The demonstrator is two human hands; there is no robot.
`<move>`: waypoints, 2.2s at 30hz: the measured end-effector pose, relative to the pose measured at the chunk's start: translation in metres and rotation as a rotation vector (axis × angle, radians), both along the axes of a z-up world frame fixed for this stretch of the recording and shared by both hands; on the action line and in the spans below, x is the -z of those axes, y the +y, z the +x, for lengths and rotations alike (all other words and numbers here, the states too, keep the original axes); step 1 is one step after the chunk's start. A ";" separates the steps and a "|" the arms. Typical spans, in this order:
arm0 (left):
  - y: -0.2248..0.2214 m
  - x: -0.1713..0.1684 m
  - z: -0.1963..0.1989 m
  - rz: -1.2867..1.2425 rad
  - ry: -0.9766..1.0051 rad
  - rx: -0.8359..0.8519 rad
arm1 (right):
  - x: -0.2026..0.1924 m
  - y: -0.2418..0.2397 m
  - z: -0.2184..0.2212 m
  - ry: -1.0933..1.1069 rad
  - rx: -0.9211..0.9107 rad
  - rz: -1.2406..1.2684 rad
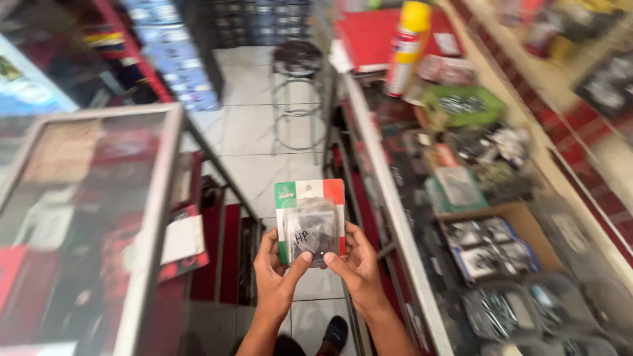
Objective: The person picks up several packaged motorcycle parts from a counter and places them back into bins and racks, handling one package at a time.
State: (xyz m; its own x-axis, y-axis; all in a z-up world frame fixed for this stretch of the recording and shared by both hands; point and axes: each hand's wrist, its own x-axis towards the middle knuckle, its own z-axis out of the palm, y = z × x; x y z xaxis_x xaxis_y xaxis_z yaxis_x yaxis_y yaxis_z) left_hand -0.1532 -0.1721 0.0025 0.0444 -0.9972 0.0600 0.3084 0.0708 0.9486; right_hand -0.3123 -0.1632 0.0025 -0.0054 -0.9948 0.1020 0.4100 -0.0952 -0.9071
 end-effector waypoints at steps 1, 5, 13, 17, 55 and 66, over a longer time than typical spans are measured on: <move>0.004 -0.001 0.011 -0.003 0.006 -0.031 | -0.001 -0.002 0.010 0.007 -0.041 -0.009; 0.026 -0.006 0.056 0.037 -0.005 -0.168 | -0.005 -0.005 0.059 0.015 -0.180 0.003; 0.103 -0.007 0.153 0.123 -0.104 -0.544 | -0.008 0.026 0.175 0.109 -0.505 0.012; 0.146 -0.003 0.194 0.151 -0.154 -0.714 | -0.004 0.054 0.226 0.234 -0.637 0.015; 0.313 -0.012 0.397 0.666 -0.913 -1.626 | -0.011 0.143 0.542 0.748 -1.364 -0.749; 0.304 -0.012 0.377 0.593 -1.148 -1.699 | 0.008 0.133 0.545 0.593 -1.466 -0.691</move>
